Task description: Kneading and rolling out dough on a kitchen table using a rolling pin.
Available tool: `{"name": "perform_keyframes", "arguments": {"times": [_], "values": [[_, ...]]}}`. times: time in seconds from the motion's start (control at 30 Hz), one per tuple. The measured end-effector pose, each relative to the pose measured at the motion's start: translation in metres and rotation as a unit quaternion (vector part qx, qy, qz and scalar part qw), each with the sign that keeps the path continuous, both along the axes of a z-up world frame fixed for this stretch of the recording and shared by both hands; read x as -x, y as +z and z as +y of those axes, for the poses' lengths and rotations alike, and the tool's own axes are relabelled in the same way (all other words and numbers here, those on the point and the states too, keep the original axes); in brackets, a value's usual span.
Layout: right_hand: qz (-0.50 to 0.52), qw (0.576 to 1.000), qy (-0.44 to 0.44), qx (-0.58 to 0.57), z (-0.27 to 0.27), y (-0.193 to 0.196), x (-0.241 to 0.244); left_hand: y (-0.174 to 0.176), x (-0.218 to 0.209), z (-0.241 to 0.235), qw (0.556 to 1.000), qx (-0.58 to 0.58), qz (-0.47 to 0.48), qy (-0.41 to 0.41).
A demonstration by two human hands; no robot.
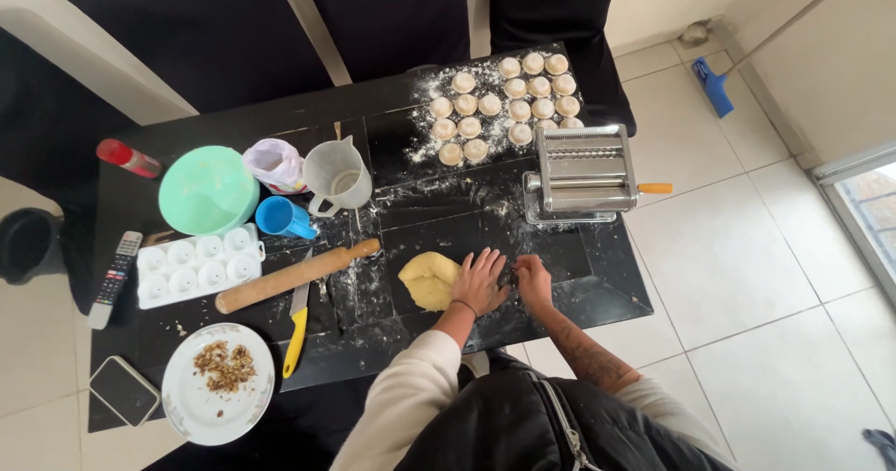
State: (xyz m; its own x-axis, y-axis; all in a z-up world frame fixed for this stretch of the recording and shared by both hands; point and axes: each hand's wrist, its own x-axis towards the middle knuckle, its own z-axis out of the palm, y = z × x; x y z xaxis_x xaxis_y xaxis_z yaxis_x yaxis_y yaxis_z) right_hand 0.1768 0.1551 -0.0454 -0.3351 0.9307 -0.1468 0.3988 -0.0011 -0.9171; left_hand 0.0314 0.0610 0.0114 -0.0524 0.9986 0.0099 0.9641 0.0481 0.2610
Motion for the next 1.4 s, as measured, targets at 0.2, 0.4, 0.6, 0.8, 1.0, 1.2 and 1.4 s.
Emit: {"name": "perform_keyframes", "arguments": {"times": [0.2,0.4,0.6,0.8,1.0,1.2,1.4], "values": [[-0.02,1.0,0.01,-0.007,0.022,-0.01,0.024,-0.016,0.007,0.023,1.0,0.017,-0.01,0.02],[-0.051,0.999,0.009,-0.015,0.05,-0.017,0.042,-0.031,0.02,0.046,0.999,0.012,-0.035,0.021],[-0.031,0.999,-0.003,0.008,0.05,-0.008,0.052,0.004,0.028,0.062,0.995,0.021,-0.093,0.043],[-0.03,0.998,0.017,0.056,0.004,-0.009,0.037,-0.011,0.028,0.058,0.984,-0.047,-0.134,0.104],[0.056,0.985,-0.054,0.151,-0.015,-0.029,0.036,-0.031,0.024,0.044,0.991,0.068,-0.106,0.043],[0.037,0.976,-0.089,0.195,-0.031,-0.034,0.033,-0.024,0.023,0.02,0.991,0.101,-0.083,0.008],[0.039,0.99,-0.072,0.113,-0.059,-0.033,0.03,-0.031,0.019,0.001,0.996,-0.013,-0.066,0.057]]}}
